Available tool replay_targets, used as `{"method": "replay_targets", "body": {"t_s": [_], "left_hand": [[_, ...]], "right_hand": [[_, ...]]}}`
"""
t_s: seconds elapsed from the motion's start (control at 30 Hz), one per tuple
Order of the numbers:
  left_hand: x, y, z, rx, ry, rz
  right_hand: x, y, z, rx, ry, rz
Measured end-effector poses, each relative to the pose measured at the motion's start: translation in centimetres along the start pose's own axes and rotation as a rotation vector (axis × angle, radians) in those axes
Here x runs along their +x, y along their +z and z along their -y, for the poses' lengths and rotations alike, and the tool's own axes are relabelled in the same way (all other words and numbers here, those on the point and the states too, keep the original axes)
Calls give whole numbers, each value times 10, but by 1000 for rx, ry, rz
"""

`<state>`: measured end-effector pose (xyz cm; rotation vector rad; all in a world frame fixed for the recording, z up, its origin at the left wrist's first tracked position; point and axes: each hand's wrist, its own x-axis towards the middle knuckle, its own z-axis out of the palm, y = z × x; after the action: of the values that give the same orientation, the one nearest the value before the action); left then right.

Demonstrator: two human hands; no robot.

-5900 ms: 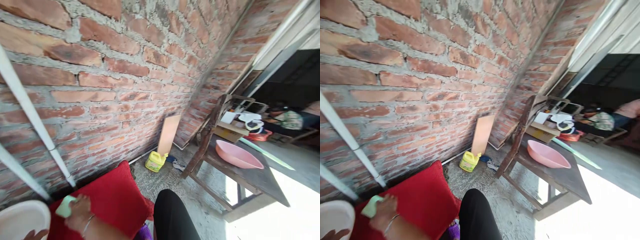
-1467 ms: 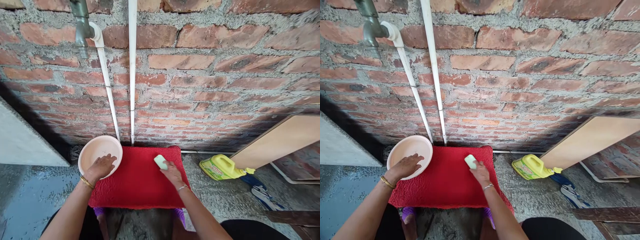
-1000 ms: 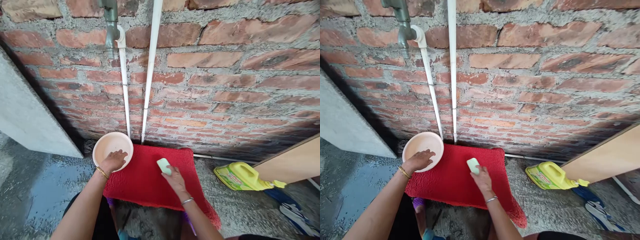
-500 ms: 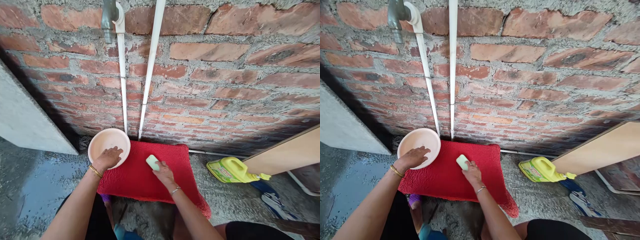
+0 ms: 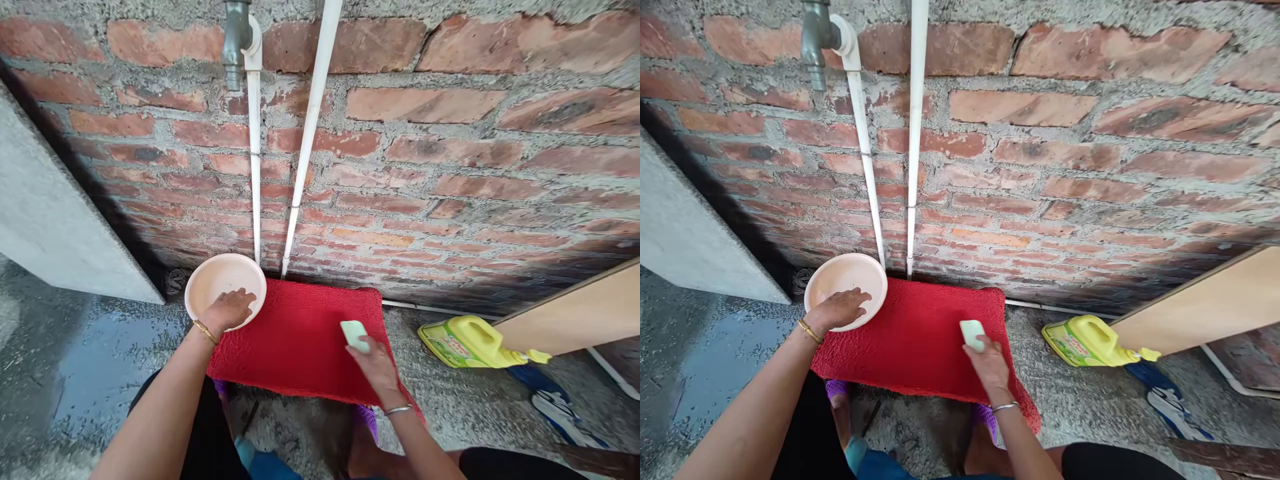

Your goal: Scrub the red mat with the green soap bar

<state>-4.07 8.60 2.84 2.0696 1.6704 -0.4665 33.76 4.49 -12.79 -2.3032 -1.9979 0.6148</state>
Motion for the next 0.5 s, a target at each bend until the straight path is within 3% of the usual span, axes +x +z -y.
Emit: {"method": "replay_targets", "body": {"t_s": [0.07, 0.17, 0.27, 0.37, 0.5], "left_hand": [[1, 1, 1, 6, 5, -4], [1, 2, 1, 13, 10, -2], [-1, 3, 3, 11, 5, 5], [-4, 2, 6, 13, -3, 12], [-8, -2, 6, 11, 9, 23]], "right_hand": [[-8, 19, 54, 25, -65, 30], [-25, 45, 138, 7, -338, 151], [-36, 63, 193, -63, -473, 254], [-33, 63, 195, -82, -468, 284], [-22, 32, 122, -42, -274, 190]]}}
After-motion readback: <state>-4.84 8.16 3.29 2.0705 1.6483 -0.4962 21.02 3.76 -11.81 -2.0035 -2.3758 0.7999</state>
